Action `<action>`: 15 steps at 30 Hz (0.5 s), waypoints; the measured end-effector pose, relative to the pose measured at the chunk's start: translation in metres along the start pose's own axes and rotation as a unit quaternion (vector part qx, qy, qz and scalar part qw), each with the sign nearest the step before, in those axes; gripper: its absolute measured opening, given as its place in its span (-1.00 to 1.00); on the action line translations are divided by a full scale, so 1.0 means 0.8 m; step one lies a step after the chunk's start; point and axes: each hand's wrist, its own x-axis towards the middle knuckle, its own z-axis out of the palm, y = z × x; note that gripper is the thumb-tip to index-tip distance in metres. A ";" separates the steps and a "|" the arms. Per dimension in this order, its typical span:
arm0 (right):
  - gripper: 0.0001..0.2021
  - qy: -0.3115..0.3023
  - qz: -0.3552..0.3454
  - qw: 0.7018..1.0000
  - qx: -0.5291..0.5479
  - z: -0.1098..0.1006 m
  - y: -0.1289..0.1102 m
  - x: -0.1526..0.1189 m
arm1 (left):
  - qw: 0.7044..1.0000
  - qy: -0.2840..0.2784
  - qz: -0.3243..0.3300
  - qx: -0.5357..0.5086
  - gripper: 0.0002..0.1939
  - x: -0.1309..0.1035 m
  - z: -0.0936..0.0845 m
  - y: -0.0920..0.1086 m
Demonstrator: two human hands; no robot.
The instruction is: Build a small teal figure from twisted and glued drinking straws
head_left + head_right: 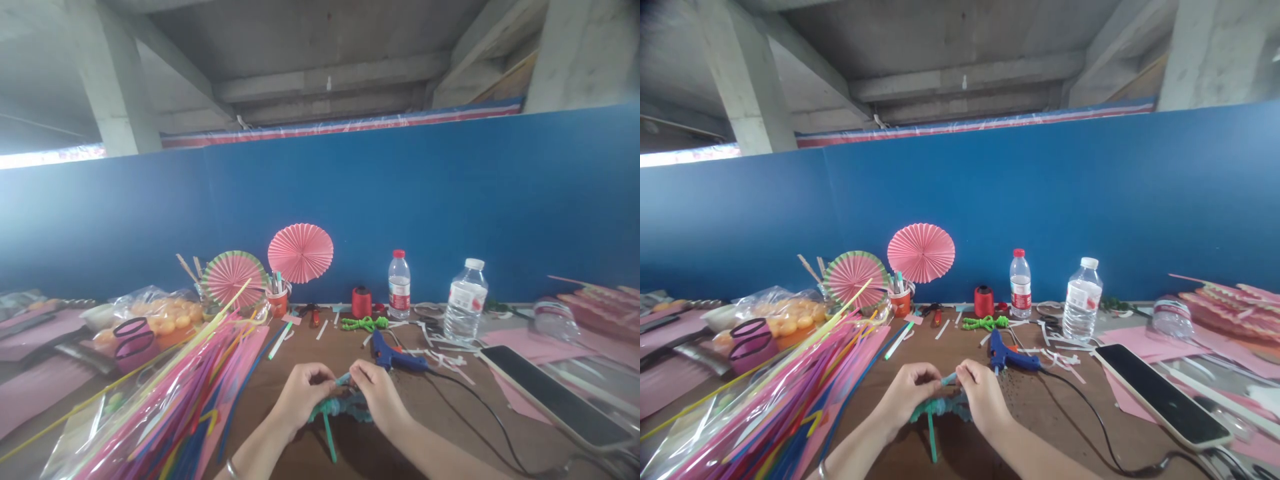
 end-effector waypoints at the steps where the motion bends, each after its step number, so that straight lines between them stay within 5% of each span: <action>1: -0.64 -0.003 -0.001 1.000 0.002 0.000 0.000 0.001 | 1.000 0.004 -0.002 -0.009 -0.91 0.000 0.000 -0.001; 8: -0.66 0.067 -0.001 0.997 -0.033 -0.016 0.007 0.021 | 0.987 0.096 -0.022 -0.125 -0.83 0.014 -0.015 -0.017; 15: -0.77 -0.055 0.014 0.953 -0.298 -0.025 0.002 0.013 | 0.952 0.197 -0.006 -0.235 -0.82 0.024 -0.040 -0.028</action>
